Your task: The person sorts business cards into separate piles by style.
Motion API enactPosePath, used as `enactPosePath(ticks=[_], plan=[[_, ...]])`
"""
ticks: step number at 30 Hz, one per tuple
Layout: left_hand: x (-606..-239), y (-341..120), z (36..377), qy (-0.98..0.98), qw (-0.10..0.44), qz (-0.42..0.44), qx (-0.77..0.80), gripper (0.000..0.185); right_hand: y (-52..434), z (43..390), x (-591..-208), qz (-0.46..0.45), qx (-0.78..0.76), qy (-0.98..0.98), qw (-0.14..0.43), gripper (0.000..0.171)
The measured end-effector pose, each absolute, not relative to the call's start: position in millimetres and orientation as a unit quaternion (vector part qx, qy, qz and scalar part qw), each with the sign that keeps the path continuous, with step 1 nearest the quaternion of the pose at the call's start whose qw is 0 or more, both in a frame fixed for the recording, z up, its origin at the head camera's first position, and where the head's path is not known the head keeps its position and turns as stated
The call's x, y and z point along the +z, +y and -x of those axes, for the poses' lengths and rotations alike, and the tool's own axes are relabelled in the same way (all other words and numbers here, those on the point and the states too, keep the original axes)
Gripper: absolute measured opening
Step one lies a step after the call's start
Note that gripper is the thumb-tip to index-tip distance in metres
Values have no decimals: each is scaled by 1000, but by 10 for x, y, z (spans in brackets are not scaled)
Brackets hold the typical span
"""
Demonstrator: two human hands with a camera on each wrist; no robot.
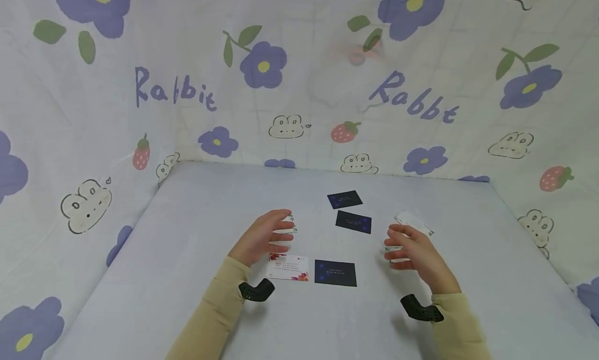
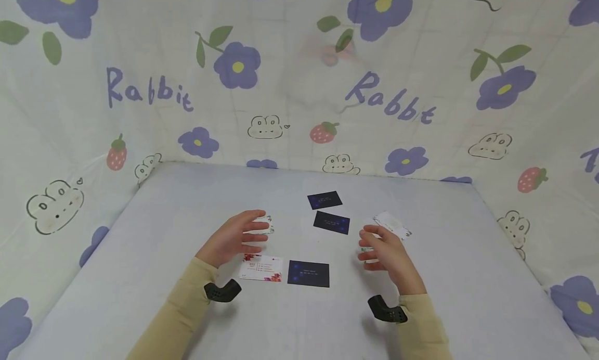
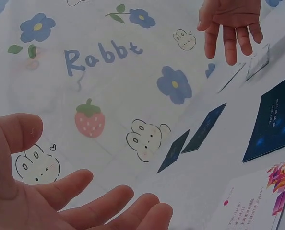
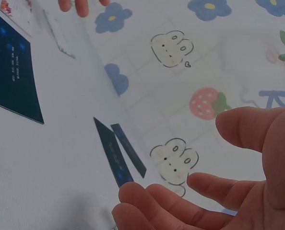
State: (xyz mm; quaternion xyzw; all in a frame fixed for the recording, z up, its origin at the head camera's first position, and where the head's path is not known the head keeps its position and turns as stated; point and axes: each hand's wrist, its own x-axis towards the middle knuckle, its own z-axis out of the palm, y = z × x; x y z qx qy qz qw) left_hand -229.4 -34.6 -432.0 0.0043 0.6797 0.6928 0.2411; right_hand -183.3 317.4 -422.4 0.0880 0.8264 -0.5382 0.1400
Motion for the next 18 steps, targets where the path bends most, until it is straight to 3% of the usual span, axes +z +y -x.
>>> enactPosePath(ticks=[18], plan=[[-4381,-302,2315,691,238,-12,683,55,3140,1858,-4273,-94,-534,828,141,67]])
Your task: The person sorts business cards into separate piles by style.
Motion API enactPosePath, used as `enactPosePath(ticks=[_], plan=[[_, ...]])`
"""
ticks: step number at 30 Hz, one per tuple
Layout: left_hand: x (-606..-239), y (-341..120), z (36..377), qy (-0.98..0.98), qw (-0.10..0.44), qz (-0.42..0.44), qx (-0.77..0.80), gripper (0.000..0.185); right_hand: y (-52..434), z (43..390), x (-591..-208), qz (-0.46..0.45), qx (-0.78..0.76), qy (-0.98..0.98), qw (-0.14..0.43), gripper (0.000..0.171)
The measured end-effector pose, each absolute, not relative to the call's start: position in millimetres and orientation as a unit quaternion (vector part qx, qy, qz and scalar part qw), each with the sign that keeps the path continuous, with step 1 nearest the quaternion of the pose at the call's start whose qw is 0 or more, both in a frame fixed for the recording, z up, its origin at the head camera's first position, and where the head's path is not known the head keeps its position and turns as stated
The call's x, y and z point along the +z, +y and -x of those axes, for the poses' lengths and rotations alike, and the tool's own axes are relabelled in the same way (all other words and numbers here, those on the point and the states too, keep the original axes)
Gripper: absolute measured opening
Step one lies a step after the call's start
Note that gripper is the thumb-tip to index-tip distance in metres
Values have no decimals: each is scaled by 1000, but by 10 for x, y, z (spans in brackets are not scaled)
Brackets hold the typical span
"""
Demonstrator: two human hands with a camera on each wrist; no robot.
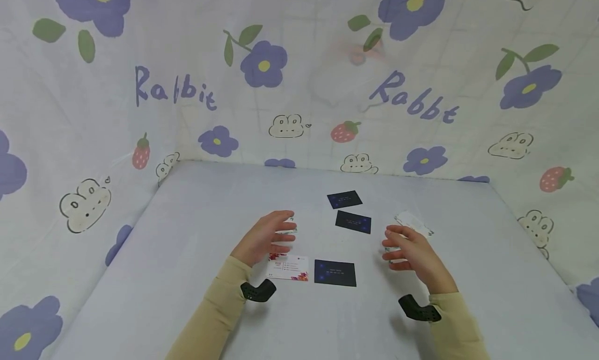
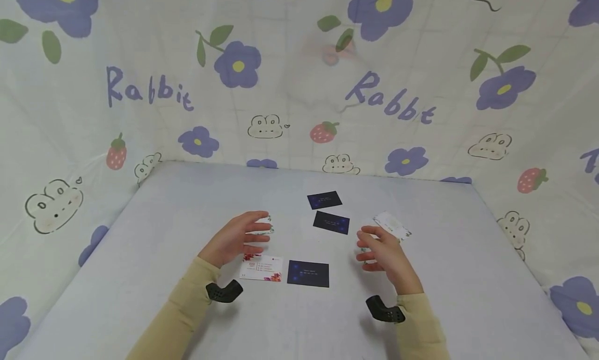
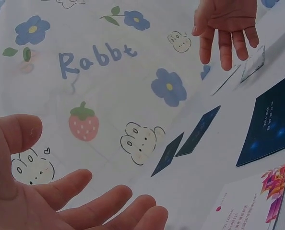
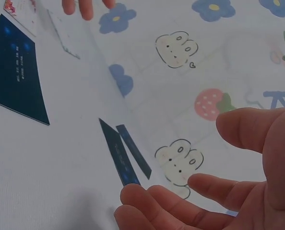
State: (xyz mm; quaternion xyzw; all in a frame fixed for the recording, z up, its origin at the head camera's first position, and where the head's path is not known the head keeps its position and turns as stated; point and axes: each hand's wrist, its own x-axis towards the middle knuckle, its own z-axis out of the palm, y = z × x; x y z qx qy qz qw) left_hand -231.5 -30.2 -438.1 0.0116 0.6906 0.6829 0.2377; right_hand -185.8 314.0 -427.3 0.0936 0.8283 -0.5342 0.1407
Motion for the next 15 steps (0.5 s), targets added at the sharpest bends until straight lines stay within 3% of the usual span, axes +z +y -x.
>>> enactPosePath(ticks=[15], plan=[[-4635,356,2604,653,234,-7,720,61,2929,2212,-4372,-138,-573,802,91,65]])
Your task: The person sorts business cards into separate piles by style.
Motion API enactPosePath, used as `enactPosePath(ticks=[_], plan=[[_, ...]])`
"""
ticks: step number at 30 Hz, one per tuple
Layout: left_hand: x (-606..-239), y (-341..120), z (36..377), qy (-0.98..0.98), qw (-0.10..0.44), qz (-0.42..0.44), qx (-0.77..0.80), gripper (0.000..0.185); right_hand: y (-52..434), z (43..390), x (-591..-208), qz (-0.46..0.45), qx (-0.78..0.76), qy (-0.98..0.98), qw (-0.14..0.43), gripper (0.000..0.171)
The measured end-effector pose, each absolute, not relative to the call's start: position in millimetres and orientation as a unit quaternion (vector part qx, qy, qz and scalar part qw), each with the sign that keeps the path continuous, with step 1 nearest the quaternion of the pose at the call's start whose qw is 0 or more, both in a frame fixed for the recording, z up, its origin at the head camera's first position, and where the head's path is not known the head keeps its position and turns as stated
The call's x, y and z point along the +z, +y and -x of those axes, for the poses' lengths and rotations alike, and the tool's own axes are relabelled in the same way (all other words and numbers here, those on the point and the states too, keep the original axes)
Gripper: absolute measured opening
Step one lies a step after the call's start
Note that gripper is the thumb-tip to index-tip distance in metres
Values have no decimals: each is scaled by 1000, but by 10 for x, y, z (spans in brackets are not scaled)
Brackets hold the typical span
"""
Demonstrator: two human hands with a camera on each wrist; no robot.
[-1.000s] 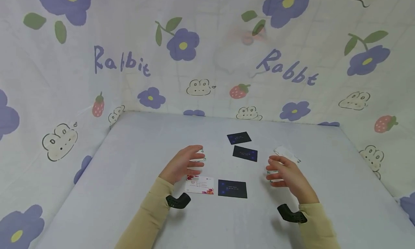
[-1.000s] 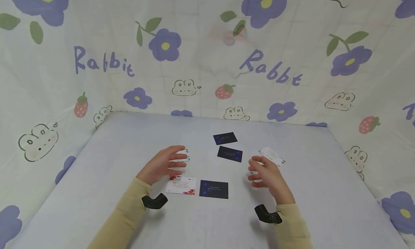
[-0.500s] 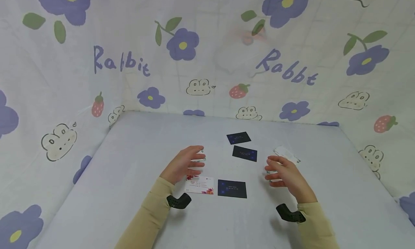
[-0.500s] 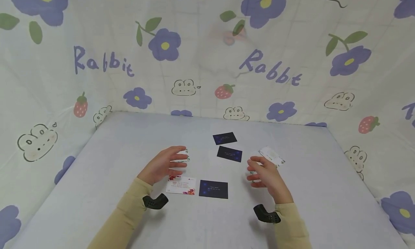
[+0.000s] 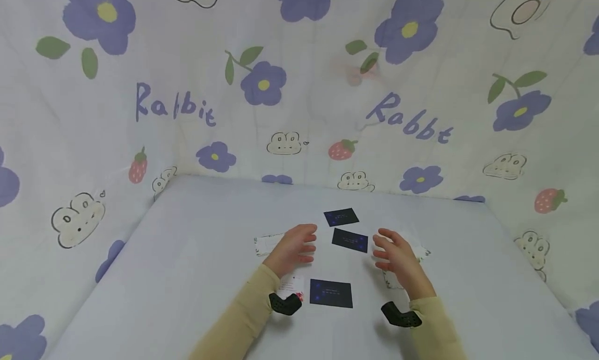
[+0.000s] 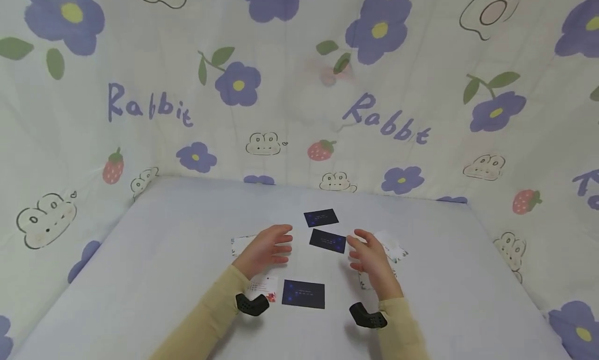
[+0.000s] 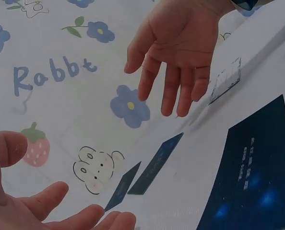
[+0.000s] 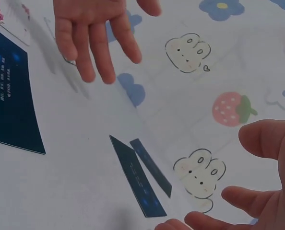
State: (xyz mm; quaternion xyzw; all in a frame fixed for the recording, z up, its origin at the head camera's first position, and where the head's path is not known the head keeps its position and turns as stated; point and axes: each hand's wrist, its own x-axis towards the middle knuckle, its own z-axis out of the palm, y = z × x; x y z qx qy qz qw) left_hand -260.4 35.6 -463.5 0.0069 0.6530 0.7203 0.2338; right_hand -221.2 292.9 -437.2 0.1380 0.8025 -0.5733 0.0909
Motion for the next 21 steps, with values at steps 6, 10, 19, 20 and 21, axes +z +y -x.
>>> enactPosePath(ticks=[6,10,19,20,21], plan=[[-4684,614,2735,647,218,-13,731,66,2958,2310,-4416,-142,-590,791,78,64],[-4732,718,2764,637,215,-11,740,65,2973,2335,-4485,-143,-598,785,78,66],[-4733,873,2871,614,232,-24,754,72,2991,2447,-4514,-141,-613,772,94,68],[-4728,892,2880,613,234,-25,754,73,2989,2455,-4511,-142,-613,772,94,68],[-4724,911,2892,612,235,-24,754,73,2986,2464,-4506,-145,-614,770,93,67]])
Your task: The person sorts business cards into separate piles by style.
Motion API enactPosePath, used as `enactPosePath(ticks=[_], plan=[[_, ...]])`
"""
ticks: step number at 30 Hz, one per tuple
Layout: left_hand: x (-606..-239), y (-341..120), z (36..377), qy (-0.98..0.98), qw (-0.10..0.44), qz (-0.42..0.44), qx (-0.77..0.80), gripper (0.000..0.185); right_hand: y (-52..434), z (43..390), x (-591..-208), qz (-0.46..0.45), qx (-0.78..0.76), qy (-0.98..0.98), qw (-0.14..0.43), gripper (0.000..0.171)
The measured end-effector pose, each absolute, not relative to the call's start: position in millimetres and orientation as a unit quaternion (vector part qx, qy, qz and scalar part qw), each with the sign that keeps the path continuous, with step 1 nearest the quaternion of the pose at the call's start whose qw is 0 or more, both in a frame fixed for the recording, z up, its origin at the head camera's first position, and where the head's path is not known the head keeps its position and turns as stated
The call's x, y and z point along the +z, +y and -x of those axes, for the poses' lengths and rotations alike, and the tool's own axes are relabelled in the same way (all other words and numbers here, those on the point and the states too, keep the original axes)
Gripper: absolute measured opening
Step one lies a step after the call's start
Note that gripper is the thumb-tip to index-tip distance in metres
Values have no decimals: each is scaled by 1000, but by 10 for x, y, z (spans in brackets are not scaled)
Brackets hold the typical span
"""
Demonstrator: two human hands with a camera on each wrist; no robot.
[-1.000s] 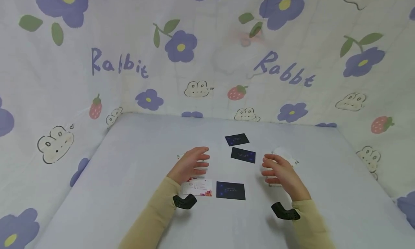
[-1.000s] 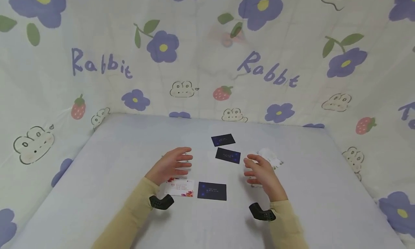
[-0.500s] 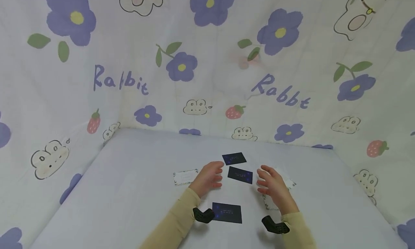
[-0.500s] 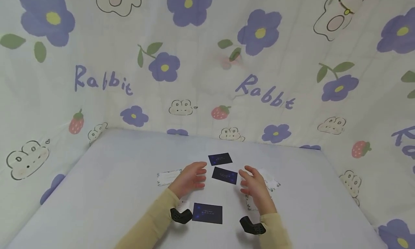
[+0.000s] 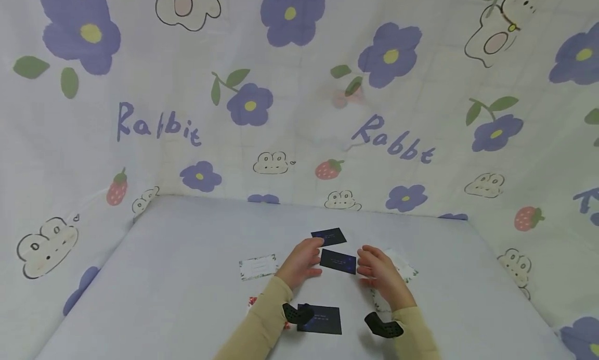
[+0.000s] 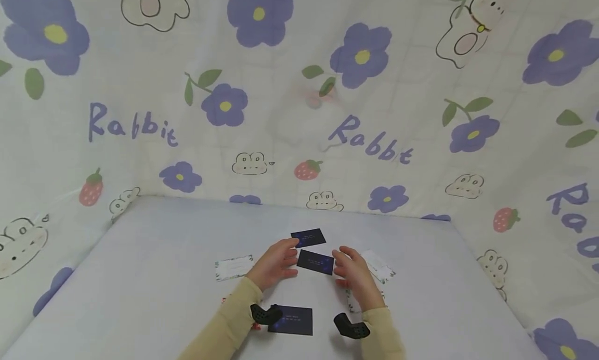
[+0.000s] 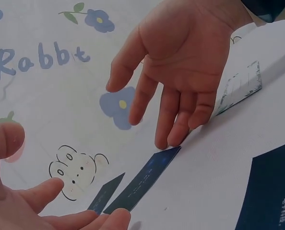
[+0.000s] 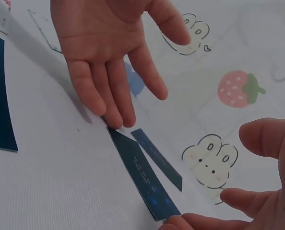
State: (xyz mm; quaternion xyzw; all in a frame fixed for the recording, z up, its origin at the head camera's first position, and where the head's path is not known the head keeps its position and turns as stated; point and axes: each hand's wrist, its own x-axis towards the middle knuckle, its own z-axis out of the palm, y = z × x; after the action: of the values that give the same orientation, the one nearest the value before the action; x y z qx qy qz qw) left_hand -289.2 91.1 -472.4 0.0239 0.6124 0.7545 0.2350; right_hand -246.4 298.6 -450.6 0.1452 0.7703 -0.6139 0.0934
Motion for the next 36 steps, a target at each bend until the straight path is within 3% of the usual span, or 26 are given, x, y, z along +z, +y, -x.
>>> enactPosePath(ticks=[36], plan=[[-4544,737,2841,560,254,25,788,62,2908,2409,-4441,-166,-629,755,83,61]])
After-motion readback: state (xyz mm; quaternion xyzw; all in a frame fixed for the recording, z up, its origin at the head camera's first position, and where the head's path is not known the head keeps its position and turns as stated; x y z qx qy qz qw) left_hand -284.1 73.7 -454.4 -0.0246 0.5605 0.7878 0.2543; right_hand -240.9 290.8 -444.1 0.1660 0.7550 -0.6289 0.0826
